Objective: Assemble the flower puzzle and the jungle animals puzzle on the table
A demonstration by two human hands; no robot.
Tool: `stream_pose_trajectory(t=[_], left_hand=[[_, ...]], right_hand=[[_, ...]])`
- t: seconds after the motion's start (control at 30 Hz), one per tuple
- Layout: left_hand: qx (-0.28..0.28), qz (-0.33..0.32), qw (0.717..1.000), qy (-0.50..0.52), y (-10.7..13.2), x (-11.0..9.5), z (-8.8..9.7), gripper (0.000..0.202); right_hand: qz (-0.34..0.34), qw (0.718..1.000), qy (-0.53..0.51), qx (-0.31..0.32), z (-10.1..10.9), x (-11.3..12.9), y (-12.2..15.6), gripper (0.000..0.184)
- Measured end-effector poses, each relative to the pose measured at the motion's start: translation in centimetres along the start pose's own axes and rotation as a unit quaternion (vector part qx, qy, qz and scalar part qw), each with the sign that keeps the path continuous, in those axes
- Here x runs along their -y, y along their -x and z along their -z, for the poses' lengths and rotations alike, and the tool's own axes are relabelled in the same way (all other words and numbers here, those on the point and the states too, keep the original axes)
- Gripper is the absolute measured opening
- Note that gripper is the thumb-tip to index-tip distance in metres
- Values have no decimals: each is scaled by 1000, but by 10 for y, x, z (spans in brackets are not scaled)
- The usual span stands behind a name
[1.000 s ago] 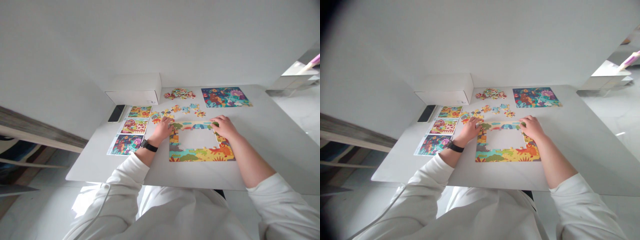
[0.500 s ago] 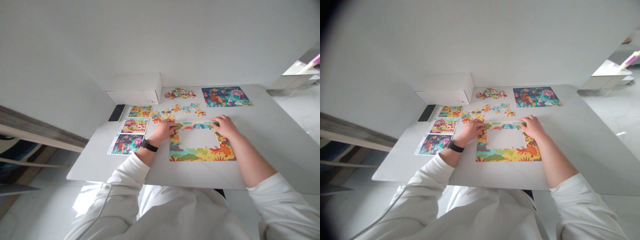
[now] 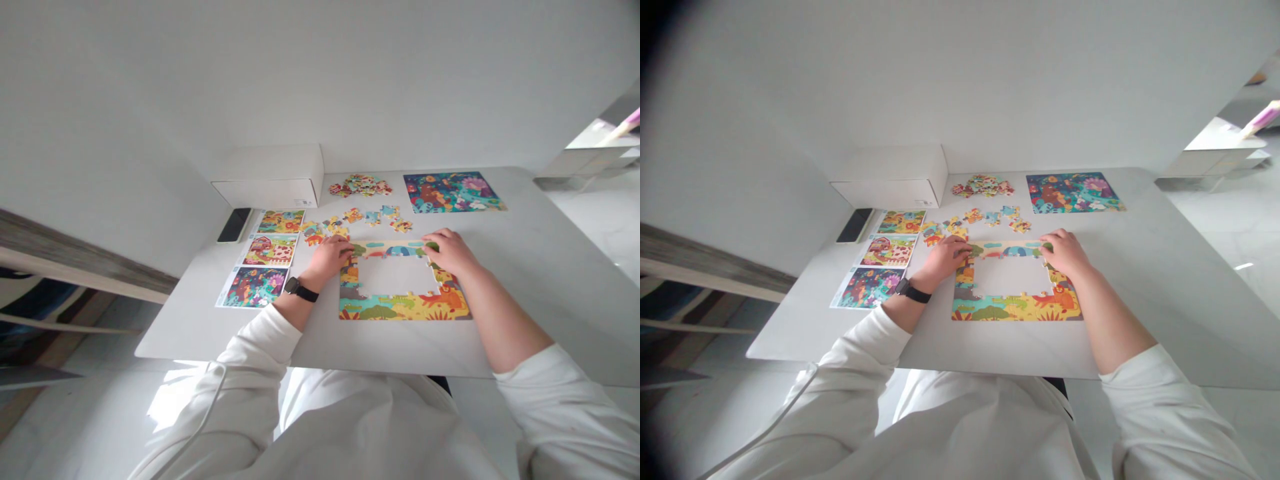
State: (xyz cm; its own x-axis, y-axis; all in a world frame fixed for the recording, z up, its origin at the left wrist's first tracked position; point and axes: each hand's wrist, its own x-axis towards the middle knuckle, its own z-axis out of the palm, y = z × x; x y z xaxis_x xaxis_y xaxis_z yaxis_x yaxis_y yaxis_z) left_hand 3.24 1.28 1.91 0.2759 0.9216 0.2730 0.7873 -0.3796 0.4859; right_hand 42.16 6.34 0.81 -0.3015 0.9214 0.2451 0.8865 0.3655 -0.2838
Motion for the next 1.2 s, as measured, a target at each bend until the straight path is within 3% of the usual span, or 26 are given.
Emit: stream_pose_trajectory(t=[0.37,0.63,0.83,0.97,1.2], left_hand=[[30,-18,999,-26,-1,6,4,22],[65,-72,986,-133,5,-9,14,24],[86,-139,980,-112,15,-13,5,44],[113,-143,978,-99,15,-7,2,50],[178,-119,966,-144,22,-6,5,63]], right_hand=[[4,1000,-5,11,3,-2,0,28],[-1,1000,-10,5,4,1,1,28],[-4,1000,9,8,9,4,3,29],[-39,998,39,11,18,7,5,35],[-97,990,60,79,30,15,8,43]])
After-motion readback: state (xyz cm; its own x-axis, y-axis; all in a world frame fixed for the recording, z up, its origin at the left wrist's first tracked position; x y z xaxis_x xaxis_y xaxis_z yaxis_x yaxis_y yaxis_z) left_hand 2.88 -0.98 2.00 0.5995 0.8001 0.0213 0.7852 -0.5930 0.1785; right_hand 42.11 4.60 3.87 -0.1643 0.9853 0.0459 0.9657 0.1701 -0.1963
